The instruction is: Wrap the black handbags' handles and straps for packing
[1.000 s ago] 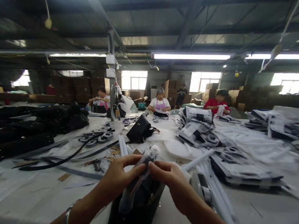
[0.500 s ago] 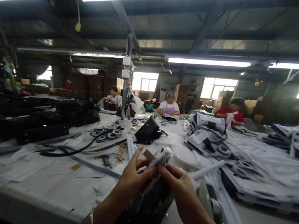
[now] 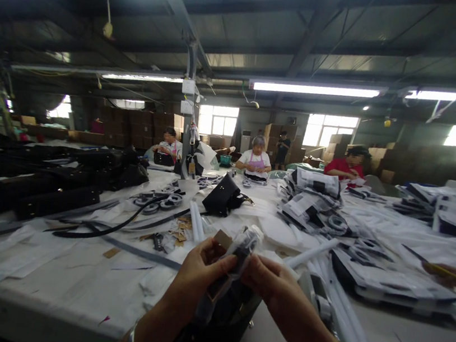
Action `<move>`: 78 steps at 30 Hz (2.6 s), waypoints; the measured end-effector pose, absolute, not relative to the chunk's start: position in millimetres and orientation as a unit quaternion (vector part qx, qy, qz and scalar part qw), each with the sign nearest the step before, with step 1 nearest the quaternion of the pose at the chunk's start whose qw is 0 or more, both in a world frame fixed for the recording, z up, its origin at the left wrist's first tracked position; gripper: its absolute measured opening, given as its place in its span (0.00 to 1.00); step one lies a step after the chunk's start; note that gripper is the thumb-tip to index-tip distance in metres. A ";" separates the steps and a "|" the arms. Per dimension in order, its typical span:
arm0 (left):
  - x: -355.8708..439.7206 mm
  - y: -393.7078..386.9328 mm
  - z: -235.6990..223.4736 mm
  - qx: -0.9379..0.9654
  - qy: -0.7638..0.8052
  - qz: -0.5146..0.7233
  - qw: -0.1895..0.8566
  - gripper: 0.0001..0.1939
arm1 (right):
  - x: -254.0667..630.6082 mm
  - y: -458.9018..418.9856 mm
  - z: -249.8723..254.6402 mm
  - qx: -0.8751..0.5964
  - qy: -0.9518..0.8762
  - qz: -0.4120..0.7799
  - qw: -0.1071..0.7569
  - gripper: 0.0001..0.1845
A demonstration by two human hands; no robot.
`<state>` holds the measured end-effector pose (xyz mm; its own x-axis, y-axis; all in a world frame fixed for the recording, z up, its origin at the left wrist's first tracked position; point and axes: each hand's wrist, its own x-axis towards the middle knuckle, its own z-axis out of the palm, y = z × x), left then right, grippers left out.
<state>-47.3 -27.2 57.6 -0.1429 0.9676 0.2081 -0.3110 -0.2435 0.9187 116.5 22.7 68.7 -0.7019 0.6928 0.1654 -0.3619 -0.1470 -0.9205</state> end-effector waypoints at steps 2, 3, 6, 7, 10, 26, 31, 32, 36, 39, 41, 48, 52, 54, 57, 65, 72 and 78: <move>-47.8 -29.8 58.7 0.447 0.378 0.649 0.486 0.18 | 118.5 23.0 63.1 -0.144 -0.471 0.792 0.361 0.22; -48.2 -31.1 59.1 0.450 0.383 0.648 0.481 0.17 | 119.4 23.5 59.7 -0.141 -0.435 0.813 0.360 0.24; -49.1 -34.0 59.7 0.457 0.397 0.649 0.462 0.16 | 120.6 25.1 48.9 -0.133 -0.369 0.843 0.368 0.22; -49.2 -34.7 59.8 0.458 0.399 0.649 0.458 0.16 | 120.2 24.9 45.7 -0.129 -0.365 0.842 0.376 0.19; -48.5 -36.7 60.2 0.461 0.407 0.649 0.449 0.16 | 116.9 20.5 39.3 -0.122 -0.397 0.819 0.396 0.13; -36.3 -52.7 58.7 0.498 0.525 0.630 0.282 0.13 | 96.3 -12.2 30.1 -0.297 -0.532 0.604 0.514 0.22; -33.3 -55.8 54.1 0.481 0.531 0.641 0.274 0.19 | 96.8 -13.9 30.7 -0.292 -0.554 0.590 0.510 0.20; -33.1 -57.3 53.5 0.473 0.527 0.646 0.284 0.20 | 96.2 -13.7 29.5 -0.297 -0.555 0.584 0.513 0.20; -34.9 -66.5 51.8 0.483 0.517 0.638 0.304 0.17 | 91.8 -12.6 22.5 -0.291 -0.557 0.576 0.523 0.20; -36.7 -71.5 50.6 0.500 0.528 0.629 0.274 0.16 | 87.8 -12.1 18.7 -0.289 -0.555 0.575 0.527 0.20; -37.1 -71.6 49.7 0.500 0.548 0.626 0.241 0.15 | 85.7 -11.9 17.7 -0.291 -0.553 0.575 0.528 0.20; -39.6 -70.0 53.8 0.499 0.566 0.613 0.235 0.11 | 85.8 -12.8 15.5 -0.281 -0.545 0.601 0.514 0.22; -38.8 -74.1 58.0 0.501 0.589 0.597 0.213 0.09 | 81.3 -16.0 12.2 -0.277 -0.545 0.594 0.522 0.20; -36.9 -74.8 56.9 0.496 0.601 0.598 0.187 0.07 | 75.3 -18.6 10.1 -0.284 -0.533 0.589 0.537 0.19; -34.4 -74.8 50.8 0.491 0.609 0.611 0.117 0.09 | 65.4 -23.0 7.3 -0.293 -0.508 0.588 0.558 0.19; -36.1 -85.2 37.0 0.582 0.547 0.601 -0.007 0.20 | 55.9 -28.6 7.3 -0.253 -0.478 0.617 0.571 0.20; -37.5 -89.5 24.7 0.631 0.544 0.547 -0.082 0.28 | 62.7 -39.2 11.7 -0.208 -0.459 0.645 0.575 0.18; -40.3 -86.7 35.9 0.620 0.534 0.574 0.009 0.20 | 70.2 -37.3 14.2 -0.250 -0.489 0.627 0.553 0.16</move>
